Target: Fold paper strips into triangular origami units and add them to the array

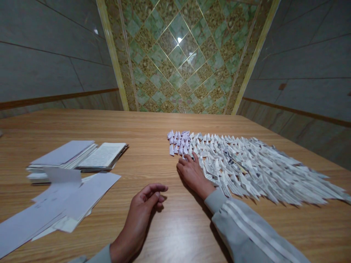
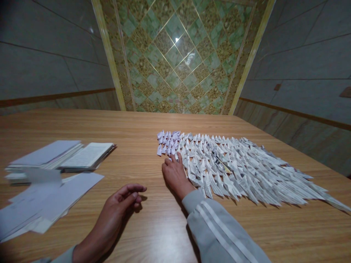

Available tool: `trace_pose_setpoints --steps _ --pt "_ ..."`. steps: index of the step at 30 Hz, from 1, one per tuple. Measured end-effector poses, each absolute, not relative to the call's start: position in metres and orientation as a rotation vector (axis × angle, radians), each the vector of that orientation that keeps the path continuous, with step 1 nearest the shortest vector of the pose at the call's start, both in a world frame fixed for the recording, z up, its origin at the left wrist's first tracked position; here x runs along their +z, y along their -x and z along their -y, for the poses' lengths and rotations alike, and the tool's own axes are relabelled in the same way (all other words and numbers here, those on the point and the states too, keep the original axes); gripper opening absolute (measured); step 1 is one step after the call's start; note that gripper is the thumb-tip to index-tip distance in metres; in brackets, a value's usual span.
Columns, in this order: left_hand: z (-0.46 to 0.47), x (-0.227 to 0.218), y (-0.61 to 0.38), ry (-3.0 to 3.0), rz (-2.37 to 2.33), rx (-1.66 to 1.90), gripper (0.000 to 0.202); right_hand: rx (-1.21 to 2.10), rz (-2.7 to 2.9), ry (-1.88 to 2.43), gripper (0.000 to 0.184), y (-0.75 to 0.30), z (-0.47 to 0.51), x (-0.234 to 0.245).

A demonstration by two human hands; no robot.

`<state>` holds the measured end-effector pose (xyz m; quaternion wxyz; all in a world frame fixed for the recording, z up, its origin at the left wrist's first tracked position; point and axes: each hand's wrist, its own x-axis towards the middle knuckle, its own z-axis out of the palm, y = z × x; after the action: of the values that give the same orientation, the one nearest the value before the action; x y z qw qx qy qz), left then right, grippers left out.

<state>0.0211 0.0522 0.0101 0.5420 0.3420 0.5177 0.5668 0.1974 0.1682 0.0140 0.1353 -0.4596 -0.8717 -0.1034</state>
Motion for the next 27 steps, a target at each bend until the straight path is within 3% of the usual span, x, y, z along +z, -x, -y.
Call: trace_pose_setpoints --steps 13,18,27 --pt "-0.052 0.01 -0.02 -0.8 -1.225 1.357 0.024 -0.216 2.372 1.44 0.024 -0.206 -0.174 0.018" --pt "-0.053 0.007 -0.02 -0.806 -1.222 1.354 0.024 -0.207 2.218 1.57 0.037 -0.227 -0.179 0.041" --pt "-0.051 0.01 -0.021 -0.826 -1.227 1.344 0.023 -0.26 2.469 1.477 0.025 -0.192 -0.158 0.036"
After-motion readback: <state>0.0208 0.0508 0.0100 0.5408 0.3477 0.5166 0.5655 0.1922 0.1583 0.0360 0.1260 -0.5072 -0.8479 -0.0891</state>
